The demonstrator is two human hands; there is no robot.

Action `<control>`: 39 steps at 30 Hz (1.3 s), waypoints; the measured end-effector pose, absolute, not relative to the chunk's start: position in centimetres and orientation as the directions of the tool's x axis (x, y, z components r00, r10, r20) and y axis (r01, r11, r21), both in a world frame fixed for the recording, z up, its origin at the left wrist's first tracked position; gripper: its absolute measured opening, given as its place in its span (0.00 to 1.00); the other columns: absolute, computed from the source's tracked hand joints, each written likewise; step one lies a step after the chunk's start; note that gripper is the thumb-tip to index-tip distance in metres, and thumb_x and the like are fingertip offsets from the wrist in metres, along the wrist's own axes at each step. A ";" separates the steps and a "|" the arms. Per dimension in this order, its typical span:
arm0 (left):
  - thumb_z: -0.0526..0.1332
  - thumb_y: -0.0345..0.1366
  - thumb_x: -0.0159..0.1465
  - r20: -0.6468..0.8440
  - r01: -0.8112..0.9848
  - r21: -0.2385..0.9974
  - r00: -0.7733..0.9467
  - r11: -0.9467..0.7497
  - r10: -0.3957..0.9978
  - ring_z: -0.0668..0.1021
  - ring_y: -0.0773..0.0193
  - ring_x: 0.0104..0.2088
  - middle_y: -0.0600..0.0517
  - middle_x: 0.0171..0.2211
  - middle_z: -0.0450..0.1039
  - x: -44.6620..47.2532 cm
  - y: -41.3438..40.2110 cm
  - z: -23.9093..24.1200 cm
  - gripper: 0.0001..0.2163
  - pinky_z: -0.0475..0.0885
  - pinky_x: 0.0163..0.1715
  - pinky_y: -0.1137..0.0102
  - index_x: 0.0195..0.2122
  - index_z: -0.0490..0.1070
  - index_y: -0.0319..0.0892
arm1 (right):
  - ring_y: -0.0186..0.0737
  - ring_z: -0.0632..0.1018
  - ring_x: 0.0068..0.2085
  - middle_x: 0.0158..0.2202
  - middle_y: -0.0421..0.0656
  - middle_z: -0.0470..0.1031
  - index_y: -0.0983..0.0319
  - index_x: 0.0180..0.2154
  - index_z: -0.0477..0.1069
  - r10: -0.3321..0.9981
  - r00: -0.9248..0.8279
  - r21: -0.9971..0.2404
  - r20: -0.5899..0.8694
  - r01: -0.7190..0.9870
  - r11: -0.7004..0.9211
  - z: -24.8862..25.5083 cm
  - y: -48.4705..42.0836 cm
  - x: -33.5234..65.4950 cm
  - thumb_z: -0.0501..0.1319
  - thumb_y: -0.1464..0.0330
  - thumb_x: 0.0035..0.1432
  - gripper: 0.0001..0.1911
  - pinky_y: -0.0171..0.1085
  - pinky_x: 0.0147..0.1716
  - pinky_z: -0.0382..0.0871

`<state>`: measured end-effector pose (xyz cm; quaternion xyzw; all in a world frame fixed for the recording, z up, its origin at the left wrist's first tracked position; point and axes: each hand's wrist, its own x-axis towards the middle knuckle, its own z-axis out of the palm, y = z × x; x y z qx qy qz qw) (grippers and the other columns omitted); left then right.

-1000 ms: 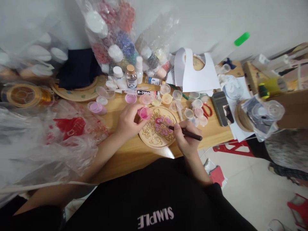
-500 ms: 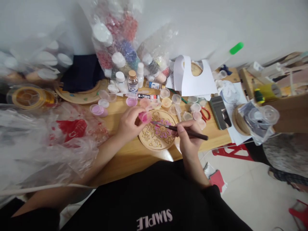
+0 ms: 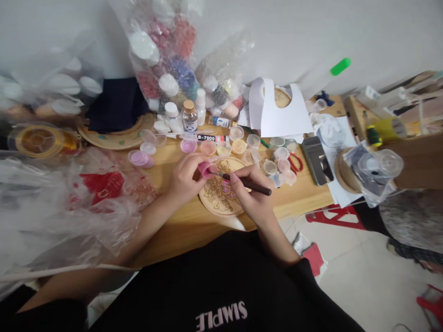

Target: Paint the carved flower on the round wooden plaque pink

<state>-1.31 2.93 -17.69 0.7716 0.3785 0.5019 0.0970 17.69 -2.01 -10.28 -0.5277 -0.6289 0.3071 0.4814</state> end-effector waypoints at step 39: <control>0.69 0.35 0.69 0.658 0.495 0.570 0.204 -0.657 0.725 0.86 0.56 0.42 0.48 0.43 0.84 -1.4 2.7 -18.3 0.12 0.85 0.40 0.60 0.51 0.70 0.47 | 0.34 0.79 0.26 0.27 0.37 0.80 0.56 0.34 0.74 0.949 -0.108 -0.809 0.295 0.501 0.309 -8.3 -2.3 17.3 0.64 0.68 0.65 0.05 0.35 0.27 0.73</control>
